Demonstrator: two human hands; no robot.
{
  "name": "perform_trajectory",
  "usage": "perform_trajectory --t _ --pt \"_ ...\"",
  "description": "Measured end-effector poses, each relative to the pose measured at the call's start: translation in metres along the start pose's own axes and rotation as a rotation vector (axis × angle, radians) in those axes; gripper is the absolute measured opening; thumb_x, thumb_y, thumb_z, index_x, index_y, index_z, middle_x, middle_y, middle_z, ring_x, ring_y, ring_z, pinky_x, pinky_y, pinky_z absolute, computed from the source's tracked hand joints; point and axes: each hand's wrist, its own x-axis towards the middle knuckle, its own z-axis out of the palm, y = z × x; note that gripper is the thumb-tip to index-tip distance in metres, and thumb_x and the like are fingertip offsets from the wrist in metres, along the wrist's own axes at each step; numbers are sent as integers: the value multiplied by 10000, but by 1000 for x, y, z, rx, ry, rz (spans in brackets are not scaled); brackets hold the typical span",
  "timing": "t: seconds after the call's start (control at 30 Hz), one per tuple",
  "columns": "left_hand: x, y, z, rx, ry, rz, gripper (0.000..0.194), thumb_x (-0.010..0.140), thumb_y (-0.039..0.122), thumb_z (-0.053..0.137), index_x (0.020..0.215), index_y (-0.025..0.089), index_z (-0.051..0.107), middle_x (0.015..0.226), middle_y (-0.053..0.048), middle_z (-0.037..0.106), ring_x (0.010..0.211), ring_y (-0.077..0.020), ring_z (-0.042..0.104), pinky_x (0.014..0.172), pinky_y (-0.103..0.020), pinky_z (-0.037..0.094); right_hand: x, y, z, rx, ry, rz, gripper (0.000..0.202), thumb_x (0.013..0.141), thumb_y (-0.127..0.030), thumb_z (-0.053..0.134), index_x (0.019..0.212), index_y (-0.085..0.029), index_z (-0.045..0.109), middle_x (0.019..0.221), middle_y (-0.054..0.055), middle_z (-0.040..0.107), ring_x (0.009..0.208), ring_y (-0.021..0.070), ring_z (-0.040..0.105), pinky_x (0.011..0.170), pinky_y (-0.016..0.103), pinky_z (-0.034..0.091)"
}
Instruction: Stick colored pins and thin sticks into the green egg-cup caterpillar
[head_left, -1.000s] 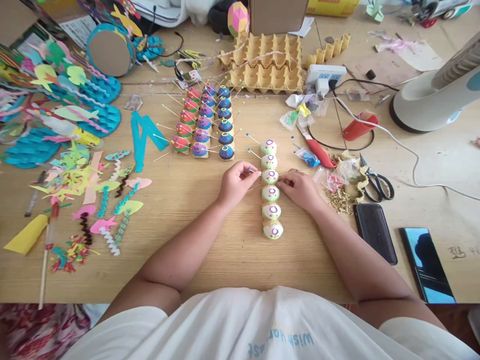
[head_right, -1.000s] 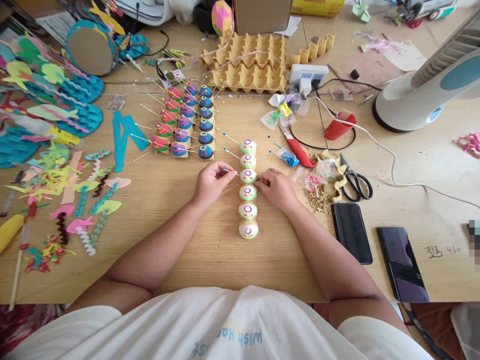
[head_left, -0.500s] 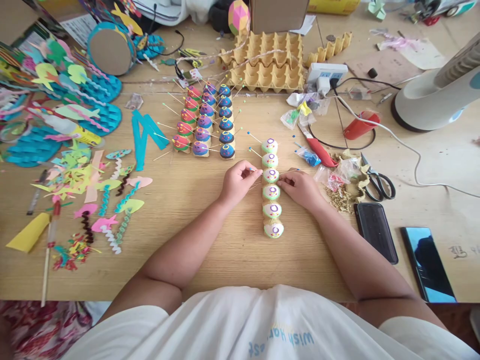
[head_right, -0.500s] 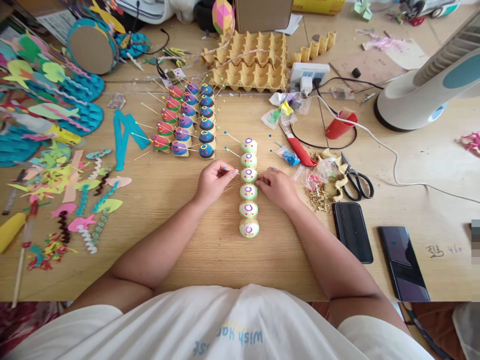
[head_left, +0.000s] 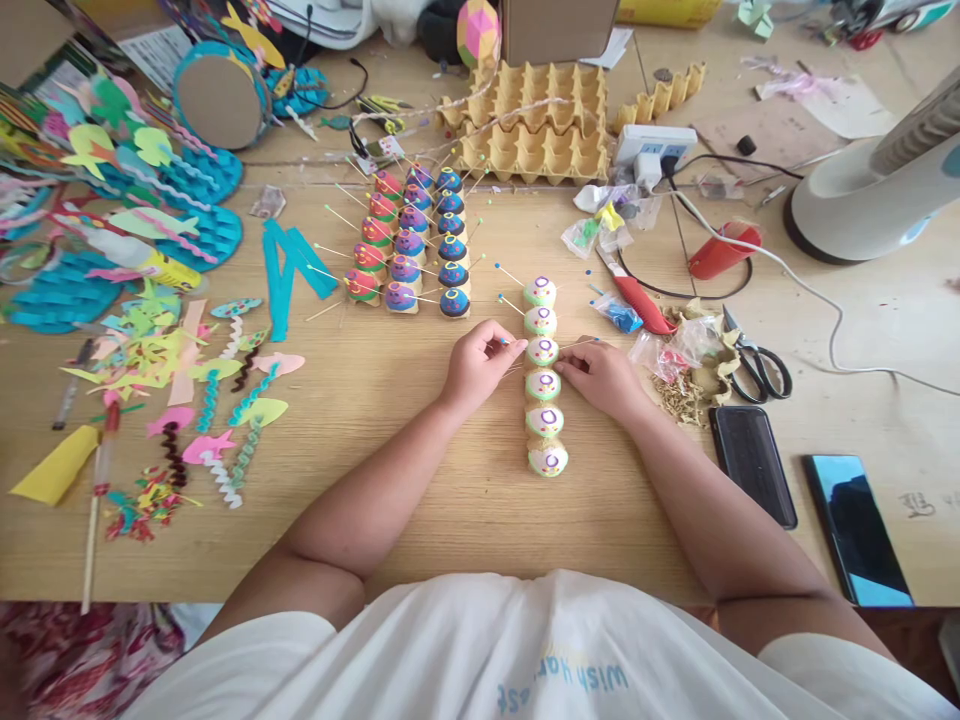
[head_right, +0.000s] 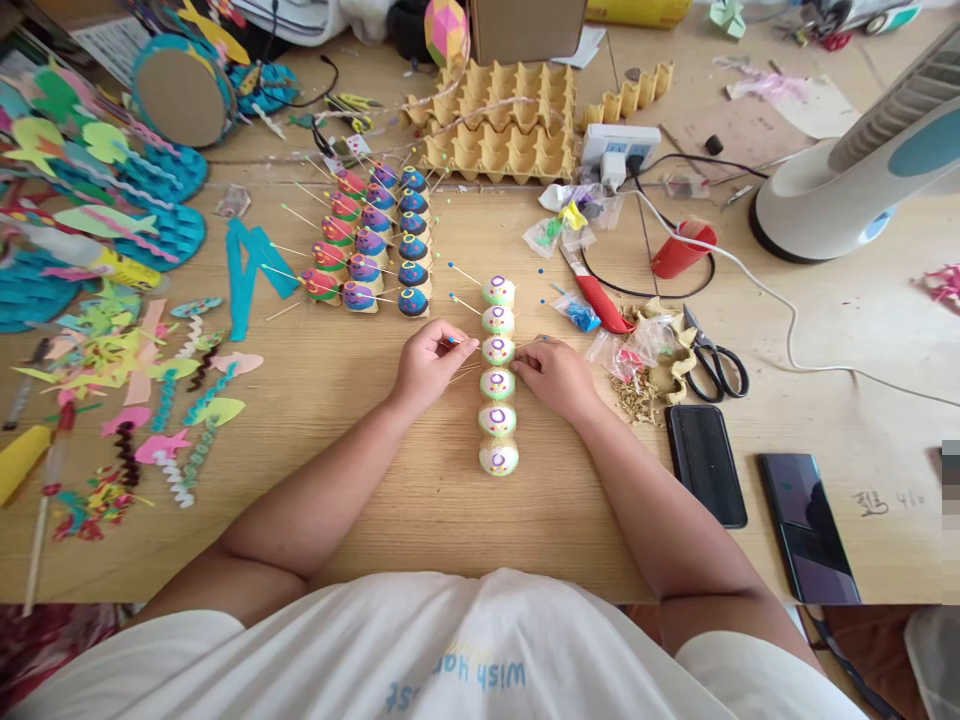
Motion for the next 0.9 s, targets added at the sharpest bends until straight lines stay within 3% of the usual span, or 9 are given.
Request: perform_trajectory --t 0.3,0.77,0.9 --pt "1 1 1 -65 27 -109 217 810 399 818 758 212 722 729 5 723 652 -129 585 651 -274 471 0 1 0 -10 -6 1 159 946 -301 635 912 -216 765 795 40 673 731 189 562 653 325 325" --pt "1 1 1 -130 20 -102 214 807 417 829 783 212 773 824 -28 804 738 -159 703 729 -299 565 -1 0 -1 0 -1 -10 168 947 -304 633 931 -210 772 785 41 667 726 189 556 662 328 336" --pt "0 1 1 -136 27 -111 261 809 463 829 792 212 759 834 -30 803 770 -167 723 760 -309 587 0 -1 -1 1 -6 1 180 943 -315 638 845 -208 744 770 42 659 714 187 541 651 330 325"
